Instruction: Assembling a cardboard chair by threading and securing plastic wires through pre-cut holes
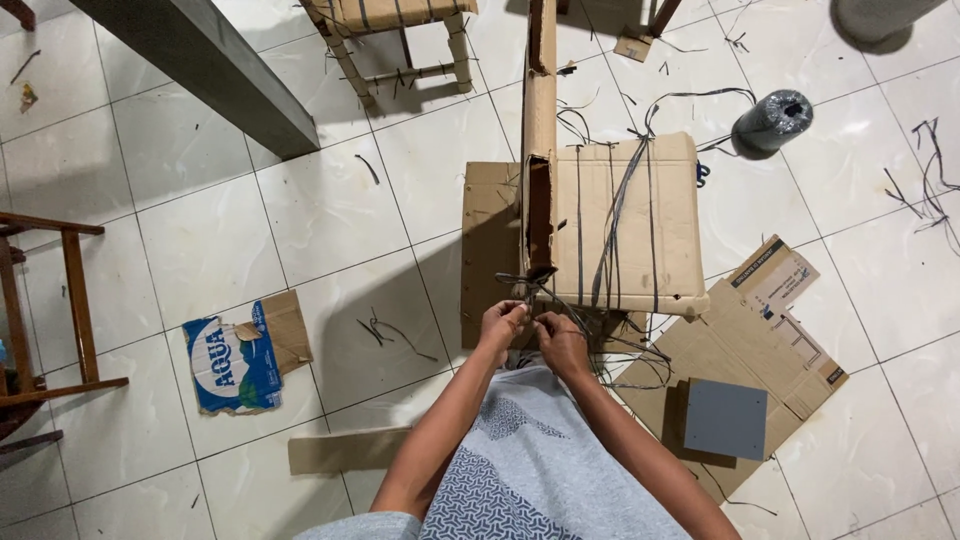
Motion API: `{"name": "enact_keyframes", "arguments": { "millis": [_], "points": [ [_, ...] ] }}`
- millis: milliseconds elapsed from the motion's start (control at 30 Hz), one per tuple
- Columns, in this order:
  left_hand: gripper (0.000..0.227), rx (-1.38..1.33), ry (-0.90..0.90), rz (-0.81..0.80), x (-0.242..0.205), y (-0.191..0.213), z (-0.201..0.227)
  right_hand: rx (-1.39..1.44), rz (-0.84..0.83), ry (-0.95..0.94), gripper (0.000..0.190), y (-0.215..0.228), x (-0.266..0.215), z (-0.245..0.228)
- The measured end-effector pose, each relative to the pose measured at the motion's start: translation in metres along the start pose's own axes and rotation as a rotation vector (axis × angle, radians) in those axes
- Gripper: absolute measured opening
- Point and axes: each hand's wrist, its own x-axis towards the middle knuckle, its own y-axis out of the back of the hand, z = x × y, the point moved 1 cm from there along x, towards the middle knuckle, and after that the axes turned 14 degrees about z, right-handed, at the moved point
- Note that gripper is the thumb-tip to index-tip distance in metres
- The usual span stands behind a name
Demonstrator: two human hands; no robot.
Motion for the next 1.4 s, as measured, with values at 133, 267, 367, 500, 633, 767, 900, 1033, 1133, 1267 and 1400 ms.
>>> {"name": "enact_keyframes", "arguments": {
  "millis": [133,267,367,500,633,767,900,1033,1133,1267,1400],
  "points": [
    [0.025,-0.007,-0.003,-0.009,0.001,0.000,0.001,0.017,-0.004,-0.017,0.019,0.000,-0.002,0.000],
    [0.026,-0.104,0.010,-0.057,-0.009,0.003,0.003,0.044,-0.004,-0.058,0.020,0.003,-0.004,0.000],
    [0.024,-0.151,0.038,-0.073,-0.004,0.004,-0.007,0.065,-0.011,-0.065,0.020,0.001,-0.002,0.004],
    [0.024,-0.184,0.020,-0.108,-0.004,0.003,-0.011,0.057,-0.030,-0.080,0.020,0.000,-0.003,-0.002],
    [0.018,-0.119,-0.060,-0.122,-0.004,0.002,-0.013,0.090,-0.064,-0.099,0.024,0.000,-0.007,-0.007],
    [0.021,-0.047,-0.159,-0.081,0.008,0.005,-0.027,0.119,0.022,-0.176,0.027,0.009,-0.008,-0.019],
    [0.020,0.253,-0.243,-0.028,0.003,0.013,-0.022,0.183,0.028,-0.224,0.038,0.009,0.004,-0.023],
    [0.022,0.246,-0.274,-0.003,0.019,0.009,-0.037,0.170,-0.018,-0.218,0.044,-0.003,0.018,-0.023],
    [0.024,0.172,-0.261,-0.015,0.016,0.012,-0.037,0.159,-0.001,-0.189,0.038,-0.005,0.019,-0.026],
    [0.030,0.113,-0.297,-0.015,-0.006,0.026,-0.015,0.123,0.102,-0.064,0.022,-0.005,0.018,-0.022],
    [0.023,0.360,-0.388,0.012,0.000,0.026,-0.017,0.109,0.094,-0.006,0.020,-0.001,0.019,-0.030]
  ]
}}
